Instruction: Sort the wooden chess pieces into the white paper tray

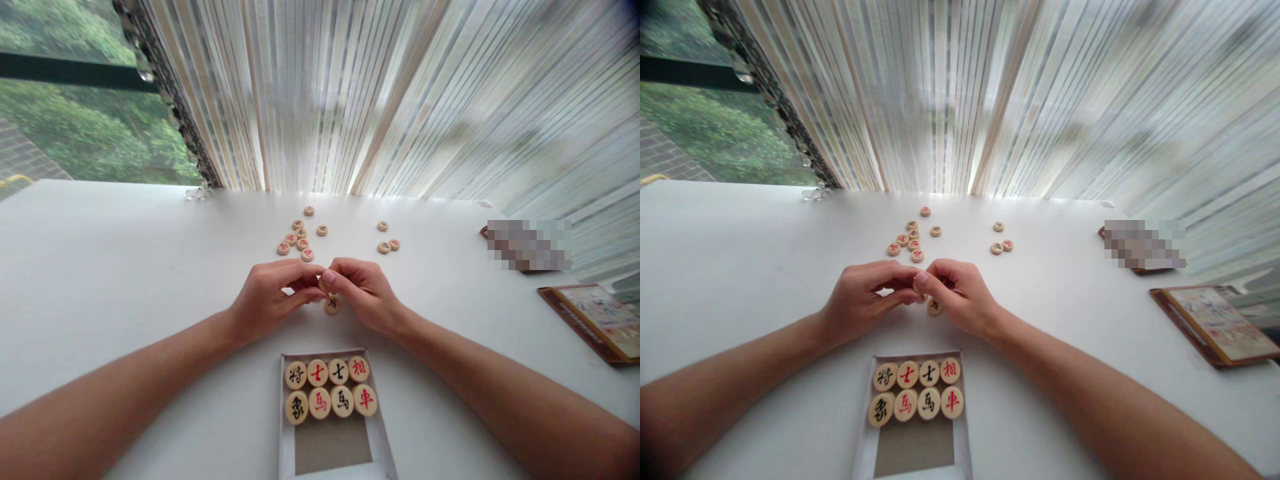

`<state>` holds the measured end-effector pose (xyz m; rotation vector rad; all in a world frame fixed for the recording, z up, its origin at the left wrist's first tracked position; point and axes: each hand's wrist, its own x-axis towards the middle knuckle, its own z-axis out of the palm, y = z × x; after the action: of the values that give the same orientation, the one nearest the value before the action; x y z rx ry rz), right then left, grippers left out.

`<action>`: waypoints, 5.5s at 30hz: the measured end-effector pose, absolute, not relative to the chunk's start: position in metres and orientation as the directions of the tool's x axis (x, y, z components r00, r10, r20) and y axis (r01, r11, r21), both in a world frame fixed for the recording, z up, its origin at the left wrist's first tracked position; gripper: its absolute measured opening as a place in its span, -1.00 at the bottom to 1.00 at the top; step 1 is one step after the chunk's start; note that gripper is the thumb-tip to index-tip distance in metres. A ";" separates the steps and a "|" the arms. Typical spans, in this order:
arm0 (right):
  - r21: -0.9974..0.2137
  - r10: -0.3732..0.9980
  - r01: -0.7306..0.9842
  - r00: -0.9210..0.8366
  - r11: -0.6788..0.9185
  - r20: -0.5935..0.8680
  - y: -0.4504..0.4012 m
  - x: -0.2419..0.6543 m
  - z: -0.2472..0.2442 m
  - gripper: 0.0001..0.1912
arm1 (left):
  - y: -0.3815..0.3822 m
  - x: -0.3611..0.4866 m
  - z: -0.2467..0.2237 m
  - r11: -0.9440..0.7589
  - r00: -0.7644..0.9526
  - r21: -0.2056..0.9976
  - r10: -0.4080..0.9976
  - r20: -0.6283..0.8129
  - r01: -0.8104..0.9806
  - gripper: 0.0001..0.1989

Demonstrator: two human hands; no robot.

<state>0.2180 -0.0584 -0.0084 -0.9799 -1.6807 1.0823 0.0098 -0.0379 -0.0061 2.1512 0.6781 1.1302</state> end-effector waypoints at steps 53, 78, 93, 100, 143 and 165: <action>-0.931 0.912 0.150 -0.305 0.332 0.276 -0.059 0.221 -0.007 -0.74 | -0.039 0.010 -0.007 -0.601 0.466 0.795 0.728 0.503 0.081 -0.74; -0.950 0.907 0.106 -0.344 0.294 0.243 -0.060 0.218 -0.009 -0.48 | -0.038 0.012 -0.004 -0.708 0.470 0.699 0.654 0.593 0.102 -0.80; -0.958 0.893 0.052 -0.379 0.281 0.241 -0.059 0.224 -0.011 -0.75 | -0.037 0.011 -0.010 -0.624 0.464 0.779 0.709 0.531 0.061 -0.76; -0.960 0.891 0.043 -0.387 0.276 0.238 -0.058 0.225 -0.013 -0.76 | -0.038 0.011 -0.009 -0.619 0.468 0.782 0.714 0.521 0.075 -0.75; -0.970 0.903 0.046 -0.378 0.241 0.206 -0.060 0.224 -0.011 -0.68 | -0.039 0.010 -0.005 -0.616 0.469 0.780 0.723 0.506 0.108 -0.74; -0.939 0.907 0.120 -0.324 0.323 0.270 -0.061 0.224 -0.012 -0.67 | -0.038 0.012 -0.005 -0.461 0.455 0.886 0.802 0.387 0.058 -0.74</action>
<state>0.2245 -0.0606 -0.0116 -0.9335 -1.6912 1.1004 0.0120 -0.0379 -0.0054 1.8388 0.7278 1.0804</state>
